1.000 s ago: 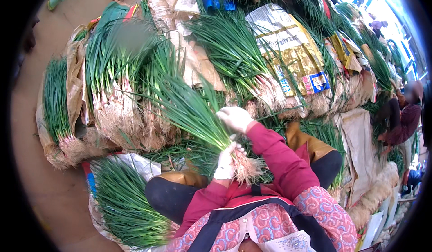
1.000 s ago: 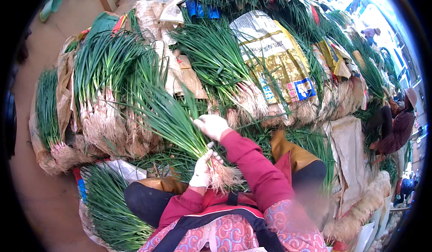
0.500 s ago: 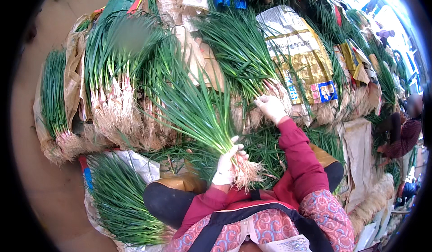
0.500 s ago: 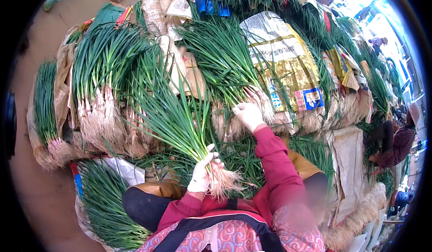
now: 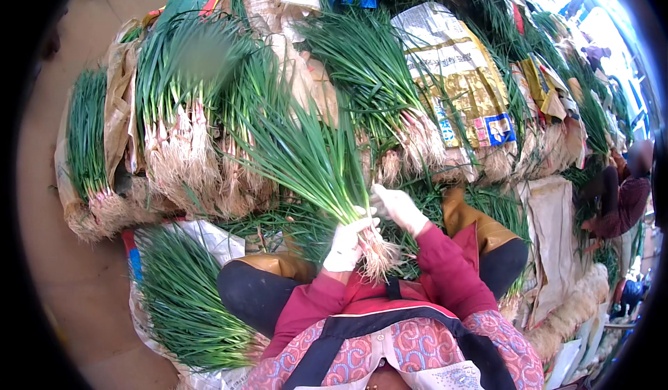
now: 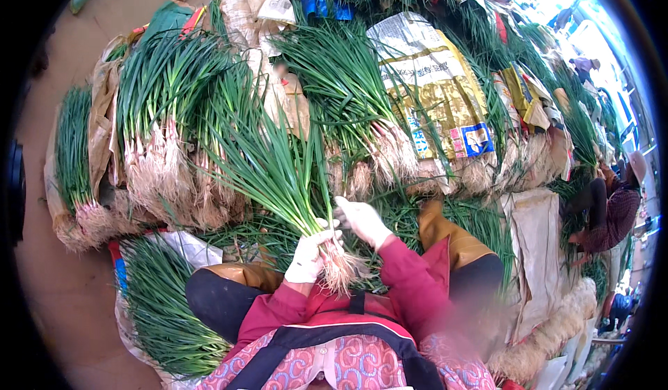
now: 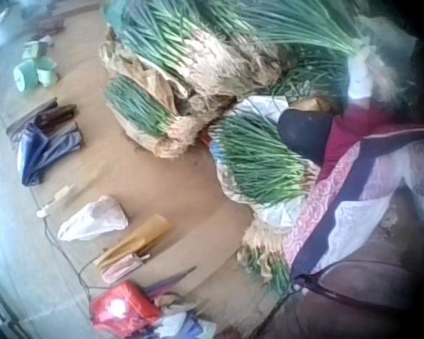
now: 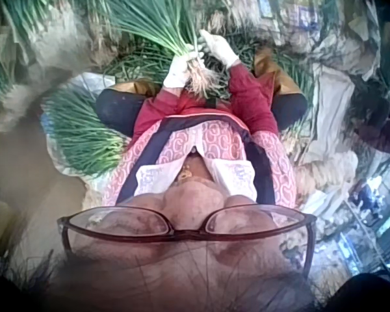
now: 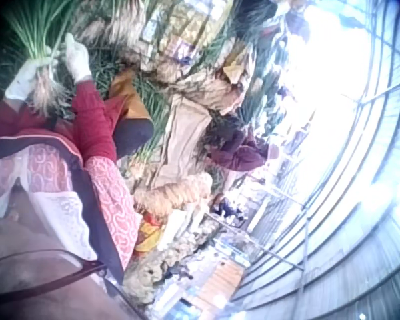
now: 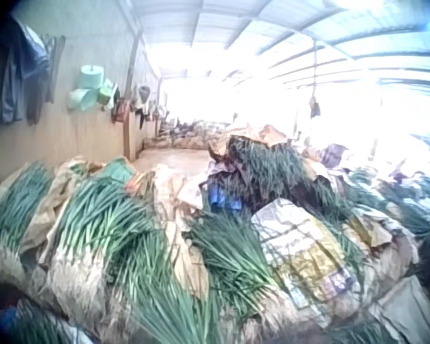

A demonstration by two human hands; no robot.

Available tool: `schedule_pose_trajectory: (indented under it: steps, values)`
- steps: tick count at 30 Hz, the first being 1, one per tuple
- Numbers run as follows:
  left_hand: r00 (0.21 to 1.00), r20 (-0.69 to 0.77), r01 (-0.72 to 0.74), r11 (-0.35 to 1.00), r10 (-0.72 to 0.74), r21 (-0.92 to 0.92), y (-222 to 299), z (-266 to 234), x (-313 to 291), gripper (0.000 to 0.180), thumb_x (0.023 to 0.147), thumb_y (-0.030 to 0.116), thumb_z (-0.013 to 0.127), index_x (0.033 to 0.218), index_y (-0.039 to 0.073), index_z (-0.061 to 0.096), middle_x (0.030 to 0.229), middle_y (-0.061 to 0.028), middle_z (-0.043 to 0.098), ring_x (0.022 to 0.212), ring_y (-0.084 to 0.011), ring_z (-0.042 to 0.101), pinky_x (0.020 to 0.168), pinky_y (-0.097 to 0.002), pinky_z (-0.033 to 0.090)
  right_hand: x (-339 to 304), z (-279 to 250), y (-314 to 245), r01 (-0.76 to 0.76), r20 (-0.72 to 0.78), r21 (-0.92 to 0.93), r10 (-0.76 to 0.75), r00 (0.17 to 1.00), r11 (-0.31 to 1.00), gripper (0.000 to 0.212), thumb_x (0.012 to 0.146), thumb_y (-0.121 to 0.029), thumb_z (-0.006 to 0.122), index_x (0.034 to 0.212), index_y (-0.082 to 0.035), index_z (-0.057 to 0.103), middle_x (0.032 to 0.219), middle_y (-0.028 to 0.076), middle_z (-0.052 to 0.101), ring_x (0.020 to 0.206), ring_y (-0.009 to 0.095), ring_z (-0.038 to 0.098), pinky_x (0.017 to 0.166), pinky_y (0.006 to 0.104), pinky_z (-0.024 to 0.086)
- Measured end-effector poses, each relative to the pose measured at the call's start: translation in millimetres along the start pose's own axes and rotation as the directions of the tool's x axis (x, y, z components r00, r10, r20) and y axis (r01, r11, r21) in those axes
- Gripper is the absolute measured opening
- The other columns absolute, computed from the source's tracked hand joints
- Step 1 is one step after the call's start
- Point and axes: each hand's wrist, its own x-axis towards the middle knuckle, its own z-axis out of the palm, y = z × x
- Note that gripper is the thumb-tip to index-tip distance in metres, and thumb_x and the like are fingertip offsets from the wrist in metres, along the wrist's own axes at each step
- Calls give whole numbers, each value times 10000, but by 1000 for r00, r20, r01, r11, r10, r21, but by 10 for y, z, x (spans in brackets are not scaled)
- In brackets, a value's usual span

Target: The person, wearing gloves, sorts and bundles green onions while sitting on the floor in a warehouse-like environment.

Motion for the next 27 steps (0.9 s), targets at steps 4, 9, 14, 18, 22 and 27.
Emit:
schedule_pose_trajectory:
  steps: [4, 9, 14, 18, 22, 27]
  values:
    - [999, 0, 36, 998, -36, 53, -21, -81, -16, 282, 768, 44, 616, 1041, 11, 552, 873, -100, 615, 740, -207, 620, 605, -327, 542, 148, 281, 90, -100, 180, 648, -25, 983, 755, 351, 926, -337, 481, 946, -15, 619, 814, 50, 644, 704, 136, 611, 616, 241, 465]
    - [999, 31, 43, 999, -42, -29, -5, -102, -62, 253, 790, 22, 594, 1037, 13, 540, 870, -106, 628, 692, -211, 621, 566, -318, 537, -87, 374, 103, -62, 114, 661, -18, 993, 748, 262, 925, -288, 501, 868, -49, 589, 662, -28, 553, 509, 31, 477, 452, 164, 369]
    - [999, 11, 46, 998, -46, -51, -87, -151, -50, 194, 796, 43, 611, 978, 47, 541, 845, -86, 615, 698, -194, 603, 560, -341, 535, 268, 270, 533, 211, -294, -234, -276, 915, 949, 307, 905, -271, 464, 734, -40, 574, 692, 121, 606, 586, 257, 575, 537, 345, 442]
    - [999, 4, 40, 999, -40, -14, -34, -159, -41, 177, 794, 32, 624, 946, 54, 536, 844, -85, 618, 702, -190, 599, 529, -343, 532, 367, -8, 787, 151, -37, -680, -239, 970, 717, 337, 881, -305, 459, 828, -16, 624, 833, 221, 614, 833, 385, 577, 763, 435, 447]
    - [997, -47, 58, 997, -56, 43, -91, -225, -12, 202, 785, 24, 641, 957, 50, 537, 859, -97, 628, 691, -193, 607, 488, -335, 526, 110, 131, 200, 149, -165, -258, -195, 967, 955, 466, 886, -414, 512, 1075, 5, 595, 1013, 172, 639, 941, 256, 613, 832, 339, 449]
    - [990, -125, 66, 998, -64, 12, -81, -69, -71, 295, 761, -4, 659, 1027, 22, 534, 792, -78, 619, 622, -174, 592, 458, -293, 486, 217, 240, -38, 290, -182, -543, -447, 876, 788, 216, 820, -264, 598, 889, -62, 633, 743, 115, 641, 710, 259, 629, 655, 349, 486]
